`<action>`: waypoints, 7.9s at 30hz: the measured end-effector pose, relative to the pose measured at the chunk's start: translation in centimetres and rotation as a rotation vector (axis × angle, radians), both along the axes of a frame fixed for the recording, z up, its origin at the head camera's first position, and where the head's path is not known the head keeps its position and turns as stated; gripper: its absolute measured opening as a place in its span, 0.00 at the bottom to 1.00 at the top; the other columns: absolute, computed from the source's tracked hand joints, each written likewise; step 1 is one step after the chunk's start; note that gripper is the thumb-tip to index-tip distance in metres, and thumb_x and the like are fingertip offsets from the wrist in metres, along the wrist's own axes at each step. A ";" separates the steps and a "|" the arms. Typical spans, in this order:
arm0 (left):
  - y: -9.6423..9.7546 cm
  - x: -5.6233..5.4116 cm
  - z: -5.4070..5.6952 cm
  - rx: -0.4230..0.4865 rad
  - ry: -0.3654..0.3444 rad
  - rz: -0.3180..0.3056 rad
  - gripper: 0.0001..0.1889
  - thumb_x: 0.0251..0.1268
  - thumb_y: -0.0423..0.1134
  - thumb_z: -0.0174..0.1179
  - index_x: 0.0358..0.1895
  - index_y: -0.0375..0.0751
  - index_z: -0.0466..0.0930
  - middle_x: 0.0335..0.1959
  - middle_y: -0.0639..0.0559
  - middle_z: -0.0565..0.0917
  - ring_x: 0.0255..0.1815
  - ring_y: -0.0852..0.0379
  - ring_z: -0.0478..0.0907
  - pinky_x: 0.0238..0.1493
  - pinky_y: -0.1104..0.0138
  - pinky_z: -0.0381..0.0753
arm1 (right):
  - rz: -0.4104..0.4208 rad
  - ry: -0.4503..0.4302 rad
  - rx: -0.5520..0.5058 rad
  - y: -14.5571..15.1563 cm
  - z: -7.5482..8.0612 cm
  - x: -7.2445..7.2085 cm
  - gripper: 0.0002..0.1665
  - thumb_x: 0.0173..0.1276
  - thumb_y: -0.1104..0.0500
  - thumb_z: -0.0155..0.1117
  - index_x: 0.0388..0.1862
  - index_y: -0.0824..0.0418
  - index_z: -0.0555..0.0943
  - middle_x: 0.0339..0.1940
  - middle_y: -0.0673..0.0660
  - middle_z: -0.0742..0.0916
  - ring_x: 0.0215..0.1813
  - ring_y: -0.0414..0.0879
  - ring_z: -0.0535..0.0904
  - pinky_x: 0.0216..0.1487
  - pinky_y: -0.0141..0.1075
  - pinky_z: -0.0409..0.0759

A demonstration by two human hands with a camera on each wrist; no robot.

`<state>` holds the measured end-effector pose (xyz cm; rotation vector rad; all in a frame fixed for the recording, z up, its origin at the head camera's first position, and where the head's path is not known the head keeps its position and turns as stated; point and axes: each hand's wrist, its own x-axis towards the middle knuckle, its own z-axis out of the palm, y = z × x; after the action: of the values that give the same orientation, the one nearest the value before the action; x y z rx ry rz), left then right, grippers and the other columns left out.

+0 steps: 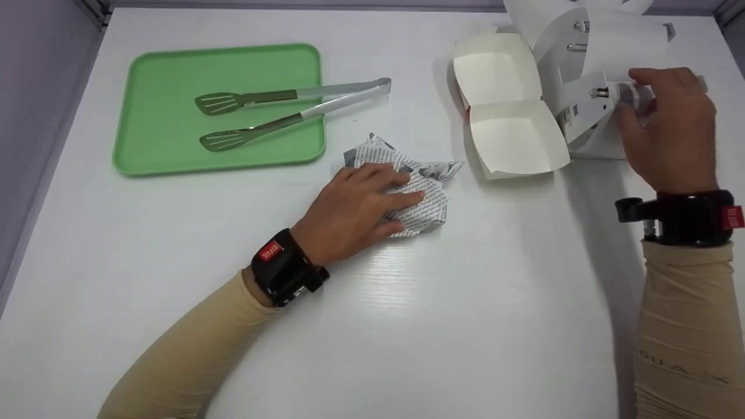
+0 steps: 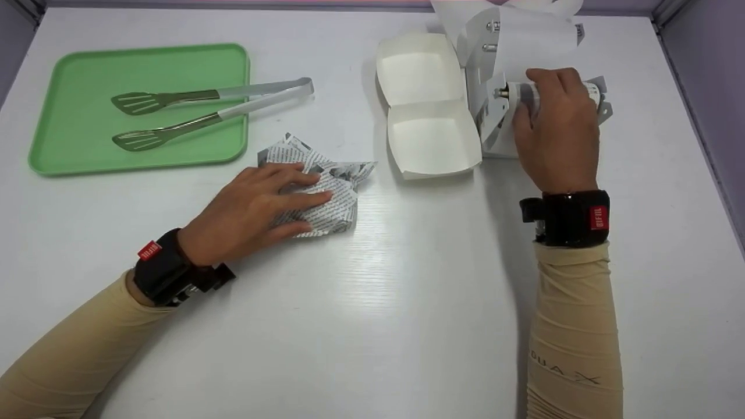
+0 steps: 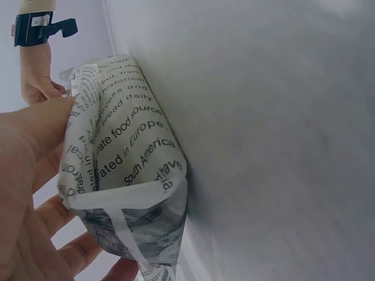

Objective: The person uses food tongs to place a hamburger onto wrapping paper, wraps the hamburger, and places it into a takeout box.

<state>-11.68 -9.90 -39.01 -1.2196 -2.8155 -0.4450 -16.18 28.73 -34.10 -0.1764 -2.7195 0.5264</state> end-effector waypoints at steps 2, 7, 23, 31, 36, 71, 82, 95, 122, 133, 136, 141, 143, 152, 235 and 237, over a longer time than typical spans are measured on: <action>0.0 0.0 0.0 -0.001 0.002 -0.002 0.25 0.69 0.51 0.64 0.69 0.62 0.77 0.69 0.52 0.78 0.72 0.49 0.70 0.67 0.49 0.72 | -0.004 -0.027 -0.002 0.1 -0.1 -0.1 0.26 0.74 0.62 0.55 0.70 0.61 0.74 0.64 0.63 0.80 0.45 0.42 0.70 0.46 0.27 0.62; 0.0 0.0 0.1 -0.010 -0.001 -0.005 0.25 0.70 0.51 0.63 0.69 0.62 0.76 0.69 0.51 0.77 0.72 0.49 0.70 0.67 0.48 0.72 | -0.009 -0.045 0.024 0.0 0.1 -0.1 0.27 0.75 0.61 0.54 0.72 0.62 0.72 0.64 0.65 0.80 0.48 0.48 0.74 0.43 0.25 0.62; -0.1 0.0 -0.1 0.035 -0.018 -0.004 0.24 0.69 0.51 0.64 0.68 0.61 0.77 0.69 0.52 0.77 0.72 0.50 0.70 0.67 0.49 0.71 | -0.009 0.009 -0.014 0.4 0.2 0.1 0.18 0.74 0.58 0.58 0.56 0.66 0.82 0.61 0.60 0.85 0.33 0.18 0.61 0.38 0.20 0.60; 0.0 0.0 -0.1 0.037 -0.027 -0.001 0.24 0.70 0.51 0.63 0.69 0.61 0.77 0.69 0.51 0.77 0.72 0.50 0.69 0.68 0.48 0.71 | -0.026 -0.048 0.040 0.2 -0.1 -0.1 0.25 0.76 0.54 0.59 0.69 0.59 0.77 0.63 0.64 0.80 0.40 0.38 0.65 0.38 0.29 0.60; 0.0 0.0 -0.1 0.032 -0.026 -0.001 0.24 0.70 0.51 0.63 0.69 0.61 0.77 0.69 0.52 0.77 0.72 0.50 0.69 0.68 0.48 0.71 | -0.028 -0.052 0.051 0.2 -0.1 -0.2 0.24 0.77 0.53 0.59 0.68 0.59 0.77 0.66 0.64 0.78 0.39 0.37 0.64 0.37 0.31 0.59; 0.0 0.0 -0.1 0.025 -0.023 0.003 0.25 0.70 0.50 0.63 0.69 0.61 0.76 0.69 0.52 0.77 0.72 0.50 0.69 0.66 0.48 0.72 | -0.125 0.003 -0.078 -0.2 -1.2 -1.0 0.21 0.75 0.53 0.60 0.65 0.54 0.81 0.41 0.30 0.59 0.40 0.26 0.58 0.42 0.27 0.60; 0.0 0.0 -0.1 0.028 -0.024 -0.001 0.24 0.70 0.50 0.63 0.69 0.61 0.77 0.69 0.52 0.77 0.72 0.49 0.70 0.67 0.49 0.72 | -0.138 0.029 -0.262 -0.4 -0.8 -1.1 0.20 0.72 0.57 0.64 0.59 0.63 0.84 0.38 0.33 0.61 0.45 0.25 0.59 0.49 0.26 0.64; 0.0 0.0 -0.1 0.040 -0.028 -0.004 0.24 0.70 0.50 0.64 0.69 0.61 0.77 0.69 0.52 0.77 0.71 0.50 0.70 0.66 0.49 0.71 | -0.155 0.064 -0.443 -0.7 -0.6 -1.2 0.18 0.71 0.55 0.67 0.56 0.62 0.86 0.39 0.37 0.65 0.48 0.29 0.63 0.49 0.26 0.68; 0.1 -0.1 -0.2 0.026 -0.045 0.006 0.25 0.71 0.51 0.62 0.69 0.62 0.76 0.70 0.52 0.77 0.73 0.50 0.68 0.68 0.48 0.70 | -0.163 0.159 -0.196 -0.3 -1.4 -1.4 0.22 0.72 0.47 0.65 0.48 0.65 0.88 0.32 0.27 0.66 0.39 0.24 0.62 0.43 0.25 0.62; 0.2 -0.1 -0.2 0.020 -0.055 -0.001 0.25 0.71 0.52 0.62 0.70 0.62 0.75 0.70 0.52 0.76 0.73 0.50 0.68 0.68 0.49 0.70 | -0.185 0.184 0.007 -0.5 -1.9 -1.6 0.28 0.80 0.45 0.50 0.52 0.68 0.82 0.49 0.64 0.87 0.39 0.25 0.61 0.45 0.29 0.66; 0.2 -0.2 -0.1 0.016 -0.043 -0.003 0.25 0.71 0.52 0.62 0.70 0.61 0.76 0.70 0.52 0.77 0.72 0.50 0.69 0.68 0.49 0.71 | -0.202 0.192 -0.007 -0.5 -1.9 -1.6 0.28 0.81 0.46 0.47 0.54 0.67 0.81 0.50 0.62 0.86 0.40 0.25 0.60 0.47 0.29 0.68; 0.2 -0.1 -0.1 0.025 -0.036 -0.003 0.25 0.70 0.52 0.63 0.69 0.61 0.76 0.69 0.52 0.77 0.72 0.50 0.69 0.68 0.49 0.71 | -0.178 0.257 -0.070 -0.2 -2.2 -1.7 0.29 0.81 0.44 0.48 0.52 0.69 0.82 0.35 0.35 0.75 0.38 0.19 0.58 0.44 0.25 0.64; 0.2 -0.1 -0.1 0.024 -0.034 -0.004 0.25 0.70 0.53 0.63 0.69 0.62 0.76 0.69 0.52 0.77 0.72 0.50 0.69 0.68 0.49 0.71 | -0.168 0.272 -0.103 -0.1 -2.2 -1.8 0.30 0.81 0.44 0.48 0.52 0.70 0.82 0.34 0.28 0.67 0.37 0.20 0.60 0.43 0.24 0.63; 0.2 -0.1 -0.2 0.016 -0.031 -0.003 0.25 0.70 0.53 0.63 0.69 0.62 0.76 0.70 0.52 0.77 0.72 0.50 0.69 0.67 0.49 0.71 | -0.224 0.221 -0.269 0.2 -1.8 -1.8 0.11 0.82 0.48 0.47 0.47 0.48 0.77 0.33 0.29 0.69 0.37 0.24 0.66 0.45 0.24 0.64; 0.1 -0.1 0.1 0.006 -0.034 -0.013 0.25 0.72 0.53 0.61 0.70 0.62 0.75 0.70 0.52 0.76 0.72 0.49 0.69 0.68 0.49 0.70 | -0.281 0.447 -0.700 -2.4 -0.7 -0.3 0.10 0.75 0.53 0.61 0.47 0.54 0.84 0.34 0.42 0.89 0.16 0.31 0.70 0.21 0.20 0.70; 0.1 -0.1 0.1 0.006 -0.037 -0.016 0.25 0.72 0.53 0.61 0.70 0.62 0.75 0.70 0.52 0.76 0.72 0.49 0.69 0.68 0.49 0.70 | -0.266 0.474 -0.753 -2.5 -0.9 -0.3 0.09 0.74 0.54 0.63 0.46 0.55 0.85 0.37 0.46 0.90 0.15 0.33 0.69 0.21 0.21 0.71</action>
<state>-11.78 -9.76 -38.93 -1.2461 -2.8344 -0.4818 -16.49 26.24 -34.98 -0.5176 -1.8959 1.2932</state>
